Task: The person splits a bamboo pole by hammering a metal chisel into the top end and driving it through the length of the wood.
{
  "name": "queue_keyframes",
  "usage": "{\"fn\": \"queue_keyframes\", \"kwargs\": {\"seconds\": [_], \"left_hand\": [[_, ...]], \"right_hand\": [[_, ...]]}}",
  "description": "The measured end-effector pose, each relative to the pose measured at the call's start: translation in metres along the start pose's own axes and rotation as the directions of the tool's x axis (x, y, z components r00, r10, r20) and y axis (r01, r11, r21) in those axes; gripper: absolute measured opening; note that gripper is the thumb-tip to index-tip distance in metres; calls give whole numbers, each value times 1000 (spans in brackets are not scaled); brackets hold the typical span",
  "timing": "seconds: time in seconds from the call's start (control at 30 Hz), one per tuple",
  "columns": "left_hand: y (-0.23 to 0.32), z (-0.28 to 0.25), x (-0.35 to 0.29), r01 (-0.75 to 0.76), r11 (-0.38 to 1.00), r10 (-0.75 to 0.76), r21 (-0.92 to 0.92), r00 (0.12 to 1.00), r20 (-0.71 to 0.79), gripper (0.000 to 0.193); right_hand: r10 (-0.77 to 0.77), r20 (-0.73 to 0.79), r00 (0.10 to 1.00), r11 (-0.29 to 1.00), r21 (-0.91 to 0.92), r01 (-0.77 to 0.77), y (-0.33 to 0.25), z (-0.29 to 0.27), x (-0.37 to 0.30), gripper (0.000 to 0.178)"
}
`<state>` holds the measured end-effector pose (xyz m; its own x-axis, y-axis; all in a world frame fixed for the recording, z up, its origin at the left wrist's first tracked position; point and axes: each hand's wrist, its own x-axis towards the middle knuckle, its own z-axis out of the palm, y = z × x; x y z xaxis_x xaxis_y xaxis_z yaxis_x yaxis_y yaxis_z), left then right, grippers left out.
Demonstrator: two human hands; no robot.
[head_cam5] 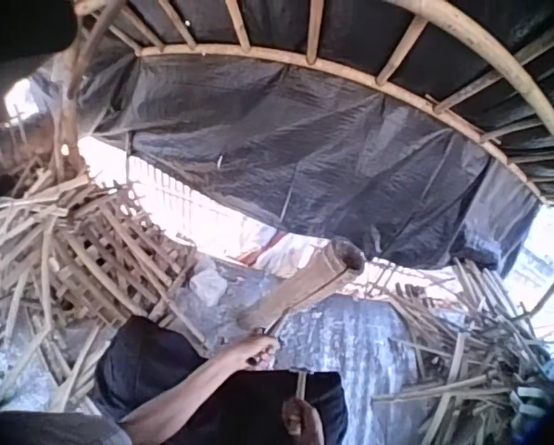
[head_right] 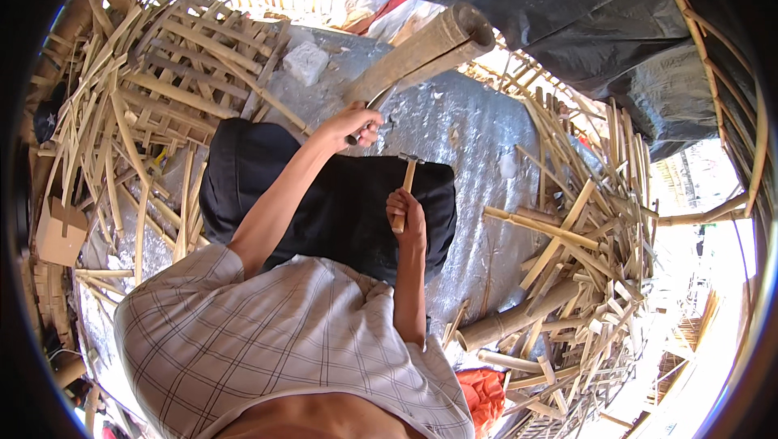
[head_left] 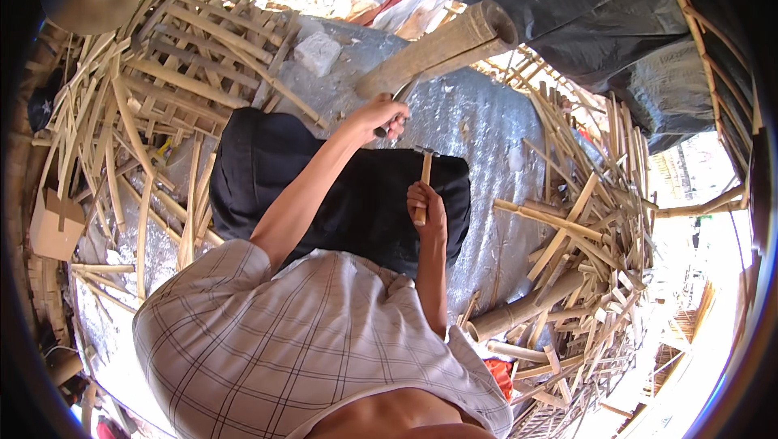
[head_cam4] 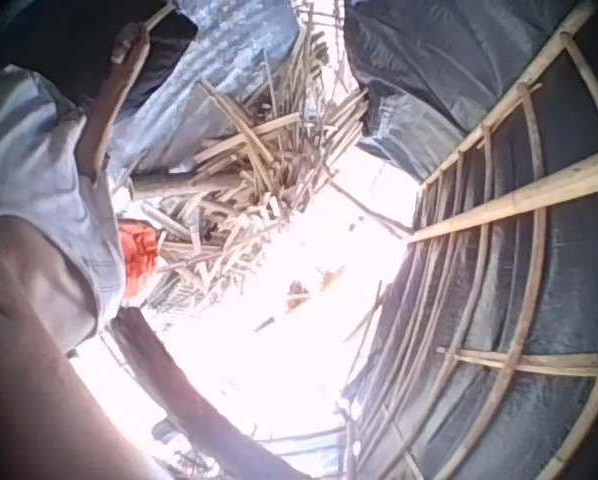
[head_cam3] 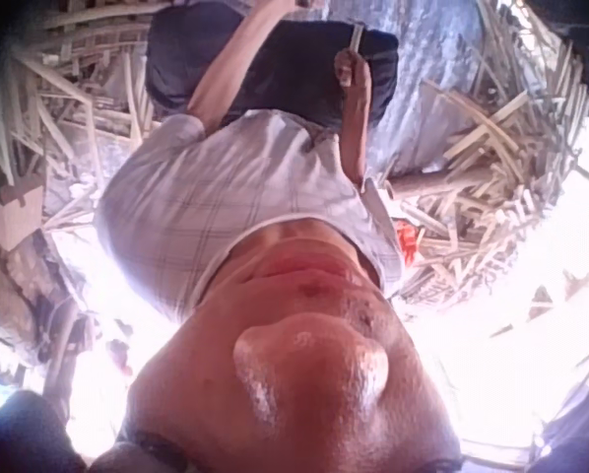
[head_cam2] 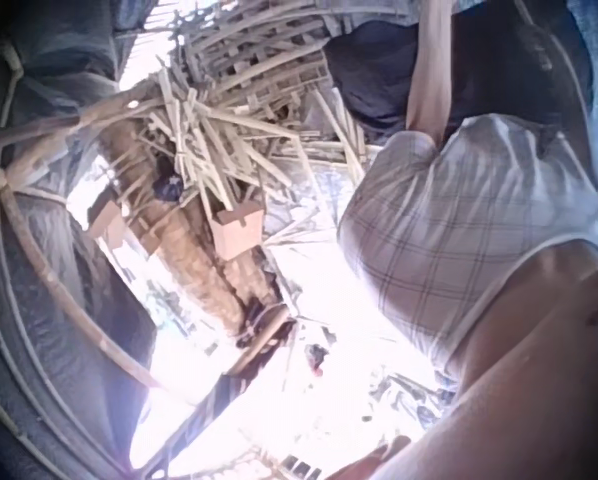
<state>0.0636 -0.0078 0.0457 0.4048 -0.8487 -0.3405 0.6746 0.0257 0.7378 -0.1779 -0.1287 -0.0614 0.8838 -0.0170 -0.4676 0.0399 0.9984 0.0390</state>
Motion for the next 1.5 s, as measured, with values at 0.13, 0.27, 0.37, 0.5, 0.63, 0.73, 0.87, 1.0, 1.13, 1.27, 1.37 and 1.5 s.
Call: {"fn": "queue_keyframes", "kwargs": {"seconds": [0.13, 0.27, 0.37, 0.5, 0.63, 0.73, 0.87, 1.0, 1.13, 1.27, 1.37, 1.5], "left_hand": [[5, -1, -19, 72, 985, -70, -159, 997, 19, 20], [11, 0, -11, 142, 966, -127, -217, 989, 81, 24], [18, 7, -5, 166, 957, -151, -237, 985, 80, 26], [43, -14, -15, 147, 948, -121, -283, 987, 107, 29], [57, -37, -24, 176, 922, -133, -345, 981, 144, 24], [62, -33, -24, 186, 914, -151, -360, 981, 121, 28], [62, -27, -29, 141, 933, -116, -330, 989, 95, 35], [74, -40, -28, 117, 933, -110, -342, 993, 38, 36], [84, -69, -34, 104, 943, -99, -315, 995, 33, 33], [86, -58, -31, 106, 948, -102, -299, 994, 30, 32], [82, -74, -36, 96, 953, -96, -287, 995, 14, 31], [92, -64, -40, 73, 957, -78, -280, 997, -5, 29]], "right_hand": [[-332, 95, 939, 880, -326, 344, -8, 69, -11, 21], [-597, 155, 787, 700, -378, 606, -15, 97, 57, 31], [-439, 174, 881, 749, -470, 467, 1, 128, 72, 31], [-439, 258, 861, 834, -240, 497, -41, 116, 55, 34], [-777, 257, 574, 551, -162, 819, -14, 165, 74, 32], [-790, 272, 549, 493, -250, 833, 27, 180, 112, 32], [-556, 249, 793, 651, -463, 602, 28, 174, 125, 31], [-636, 175, 752, 645, -415, 642, 44, 166, 149, 30], [-386, 227, 894, 545, -726, 419, 41, 157, 164, 34], [-660, 322, 679, 284, -729, 622, 75, 164, 202, 36], [-561, 172, 810, 458, -750, 477, 85, 176, 197, 36], [-623, 142, 769, 520, -660, 543, 80, 176, 187, 35]]}}
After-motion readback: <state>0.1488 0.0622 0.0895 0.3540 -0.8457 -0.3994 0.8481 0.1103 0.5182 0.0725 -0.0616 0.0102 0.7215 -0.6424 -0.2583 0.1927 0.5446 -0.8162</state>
